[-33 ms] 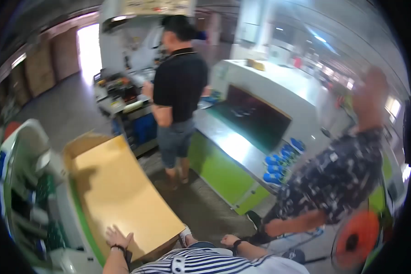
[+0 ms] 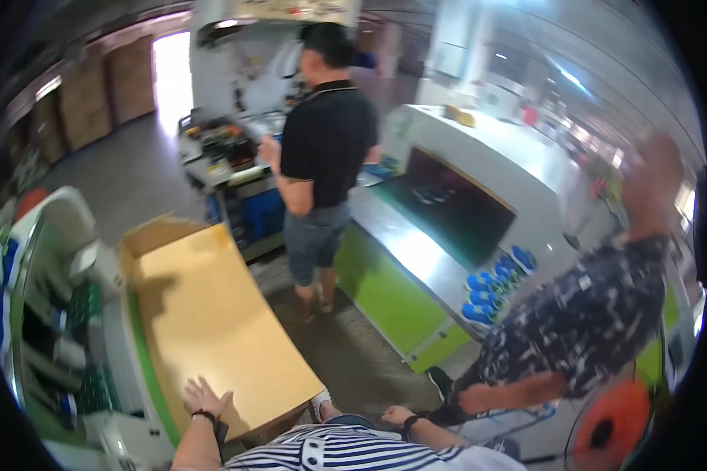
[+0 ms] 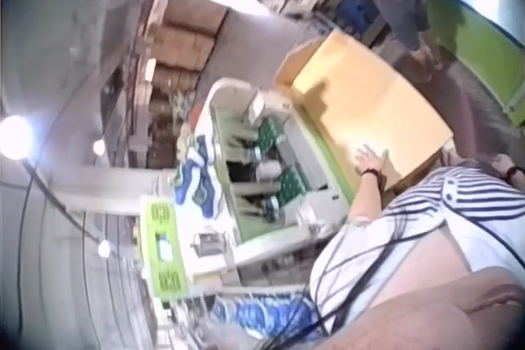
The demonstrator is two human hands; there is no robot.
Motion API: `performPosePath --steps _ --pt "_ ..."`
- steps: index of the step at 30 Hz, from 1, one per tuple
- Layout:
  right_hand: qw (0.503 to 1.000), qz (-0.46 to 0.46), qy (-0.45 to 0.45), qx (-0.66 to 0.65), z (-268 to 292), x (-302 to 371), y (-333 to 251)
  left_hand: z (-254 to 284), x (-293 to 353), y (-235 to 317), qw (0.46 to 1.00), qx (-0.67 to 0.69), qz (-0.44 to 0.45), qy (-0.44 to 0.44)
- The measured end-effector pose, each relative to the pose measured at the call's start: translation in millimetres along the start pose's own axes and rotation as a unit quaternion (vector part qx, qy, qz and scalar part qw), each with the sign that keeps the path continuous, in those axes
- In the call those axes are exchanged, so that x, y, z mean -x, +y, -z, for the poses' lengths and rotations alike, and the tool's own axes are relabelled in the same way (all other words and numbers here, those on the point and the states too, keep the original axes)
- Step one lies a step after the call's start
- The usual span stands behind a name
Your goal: Processing blue and green athletic shoes using industrial heat/curing machines and sorting them on a work table.
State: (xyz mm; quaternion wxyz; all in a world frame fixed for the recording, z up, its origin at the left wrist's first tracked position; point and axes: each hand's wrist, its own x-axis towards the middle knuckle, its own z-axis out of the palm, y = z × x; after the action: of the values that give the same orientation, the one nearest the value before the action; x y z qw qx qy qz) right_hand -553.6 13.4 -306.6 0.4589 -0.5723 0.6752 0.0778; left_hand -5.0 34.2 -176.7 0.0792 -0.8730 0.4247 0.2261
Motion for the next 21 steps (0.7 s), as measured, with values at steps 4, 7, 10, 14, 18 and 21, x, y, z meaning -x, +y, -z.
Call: performPosePath --steps 4,7,10,14,18,21 --pt "0.995 0.062 -0.072 0.010 -5 -6 27 5 4 -3 0.998 0.066 0.010 -0.022" --pt "0.993 0.082 -0.085 0.002 -7 -7 44 9 2 0 0.996 0.074 0.012 -0.042" --pt "0.991 0.040 -0.106 -0.068 -2 -7 35 5 -3 -9 0.996 0.079 0.026 -0.043" --pt "0.990 -0.002 -0.103 -0.093 0 0 22 5 -4 -10 0.996 0.078 0.025 -0.043" --pt "0.996 0.032 -0.046 -0.072 1 6 19 6 -2 -6 0.995 0.080 0.021 -0.052" --pt "0.996 0.032 -0.059 -0.063 0 -2 25 0 -2 -4 0.995 0.086 0.014 -0.056"
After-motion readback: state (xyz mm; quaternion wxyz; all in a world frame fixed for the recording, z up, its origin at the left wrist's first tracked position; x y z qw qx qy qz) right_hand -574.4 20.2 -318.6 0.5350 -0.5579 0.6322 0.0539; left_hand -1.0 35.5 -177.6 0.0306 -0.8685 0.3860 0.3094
